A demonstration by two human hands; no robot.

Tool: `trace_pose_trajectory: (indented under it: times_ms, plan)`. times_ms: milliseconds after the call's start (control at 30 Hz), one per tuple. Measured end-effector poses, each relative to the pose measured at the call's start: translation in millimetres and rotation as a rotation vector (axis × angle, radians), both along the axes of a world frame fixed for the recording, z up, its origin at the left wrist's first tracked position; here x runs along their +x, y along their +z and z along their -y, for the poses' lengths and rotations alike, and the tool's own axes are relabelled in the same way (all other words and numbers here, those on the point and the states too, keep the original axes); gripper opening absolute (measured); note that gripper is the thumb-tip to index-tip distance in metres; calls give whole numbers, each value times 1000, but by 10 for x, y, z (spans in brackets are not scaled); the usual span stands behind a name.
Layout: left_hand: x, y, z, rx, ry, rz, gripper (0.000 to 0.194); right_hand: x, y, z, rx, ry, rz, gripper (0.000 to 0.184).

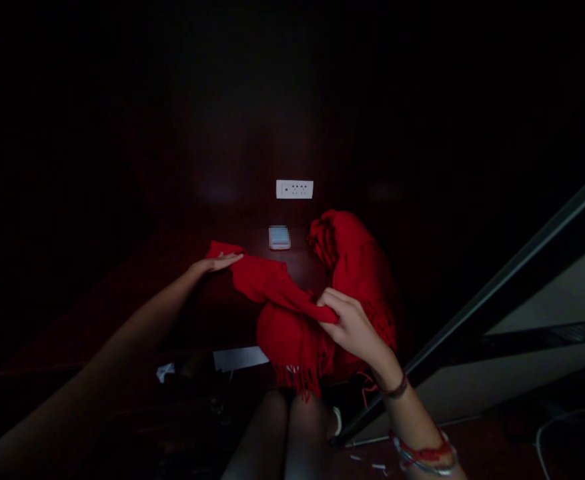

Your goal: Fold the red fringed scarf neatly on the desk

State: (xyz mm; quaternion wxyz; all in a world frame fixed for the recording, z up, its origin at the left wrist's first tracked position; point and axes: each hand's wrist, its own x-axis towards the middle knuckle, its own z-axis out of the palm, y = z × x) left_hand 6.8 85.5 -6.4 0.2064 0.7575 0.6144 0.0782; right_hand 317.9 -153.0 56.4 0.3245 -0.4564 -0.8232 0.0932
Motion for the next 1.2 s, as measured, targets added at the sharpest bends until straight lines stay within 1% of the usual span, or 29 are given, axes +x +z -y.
trace_pose_trajectory:
  times_ms: [67, 167, 233, 300, 400, 467, 533, 567, 600, 633, 700, 767, 833, 900, 933, 1000, 1067, 1100, 1133, 1200]
  plan:
    - [-158, -10, -36, -31, 37, -22, 72, 64, 11, 0, -7, 18, 104, 17]
    - [-382, -63, -100, -10, 96, -36, 73, 114, -119, -47, -31, 25, 202, 37]
    - [-505, -104, -151, -4, 131, -49, 69, 147, -238, -94, -32, 9, 212, 40]
    - [-580, -136, -188, -10, 150, -57, 64, 181, -322, -151, -40, -38, 243, 37]
    - [-570, -154, -163, 38, 168, -27, 57, 162, -345, -260, -60, -124, 351, 33]
    - [-493, -136, -70, 159, 190, 32, 52, 46, -299, -352, -62, -98, 369, 37]
    - [-395, -91, 71, 313, 233, 121, 47, -163, -234, -463, -42, -53, 303, 38]
    - [-348, -61, 152, 350, 264, 176, 46, -293, -207, -526, -33, -41, 263, 37]
    - [-305, -29, 234, 339, 291, 247, 45, -433, -189, -596, -33, -41, 229, 35]
    - [-269, 1, 313, 275, 313, 336, 44, -574, -185, -671, -54, -39, 222, 34]
    - [-220, 50, 451, 52, 352, 569, 38, -826, -214, -834, -142, -41, 265, 31]
    - [-203, 72, 548, -138, 391, 859, 36, -992, -278, -1001, -221, -65, 294, 20]
    - [-219, 73, 593, -212, 402, 1139, 40, -1039, -346, -1144, -259, -113, 217, 17]
    - [-259, 71, 585, -182, 359, 1331, 41, -975, -405, -1238, -282, -156, 71, 18]
    - [-285, 74, 566, -132, 339, 1373, 41, -913, -433, -1263, -294, -169, 8, 19]
    - [-333, 87, 516, 25, 354, 1353, 37, -767, -487, -1271, -323, -143, -36, 21]
    - [-364, 92, 489, 146, 355, 1259, 34, -645, -523, -1246, -370, -56, 29, 21]
    - [-370, 84, 498, 152, 336, 1217, 33, -611, -525, -1229, -393, -11, 76, 19]
    - [-374, 65, 525, 123, 306, 1186, 34, -600, -513, -1213, -402, 21, 115, 18]
    - [-389, -3, 623, 28, 245, 1149, 39, -659, -445, -1186, -354, 16, 126, 23]
